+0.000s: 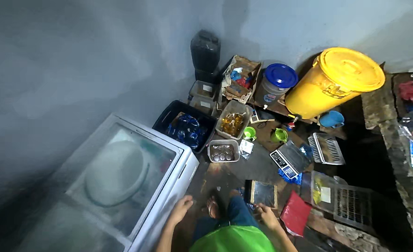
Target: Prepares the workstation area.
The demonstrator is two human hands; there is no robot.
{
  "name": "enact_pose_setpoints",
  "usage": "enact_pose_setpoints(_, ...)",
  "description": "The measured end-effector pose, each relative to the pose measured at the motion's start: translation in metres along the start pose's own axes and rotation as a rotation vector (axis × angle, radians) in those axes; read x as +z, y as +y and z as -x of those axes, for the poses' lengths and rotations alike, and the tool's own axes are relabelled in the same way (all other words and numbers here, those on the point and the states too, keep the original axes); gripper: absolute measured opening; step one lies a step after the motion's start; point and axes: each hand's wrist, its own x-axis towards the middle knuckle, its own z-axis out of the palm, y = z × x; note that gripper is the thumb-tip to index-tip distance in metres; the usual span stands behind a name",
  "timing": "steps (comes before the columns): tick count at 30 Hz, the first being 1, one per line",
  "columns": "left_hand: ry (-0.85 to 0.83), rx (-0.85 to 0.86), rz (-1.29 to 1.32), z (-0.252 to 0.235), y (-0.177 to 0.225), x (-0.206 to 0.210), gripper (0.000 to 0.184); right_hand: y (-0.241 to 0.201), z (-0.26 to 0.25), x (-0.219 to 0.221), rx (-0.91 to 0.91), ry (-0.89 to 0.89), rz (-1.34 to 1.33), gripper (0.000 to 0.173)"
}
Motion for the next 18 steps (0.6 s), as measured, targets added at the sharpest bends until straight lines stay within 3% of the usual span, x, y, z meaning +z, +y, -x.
enact_pose_setpoints(4,0.143,0.266,0.051,0.002,0.068,-0.02,0.037,0.0,-0.012,0.018,0.009,0.0,0.042,0.035)
enact_pose_setpoints(11,0.67,0.616,-0.124,-0.012,0.128,-0.058,0.025,-0.013,-0.057,0.026,0.103,-0.061,0.045,0.033)
enact_pose_setpoints(14,0.807,0.495,-0.284,-0.032,0.13,-0.074,0.031,-0.022,-0.082,0.035,0.166,-0.131,0.055,0.032)
enact_pose_setpoints(18,0.898,0.19,-0.382,-0.066,0.119,-0.072,0.062,-0.053,-0.117,0.039,0.227,-0.277,0.185,0.033)
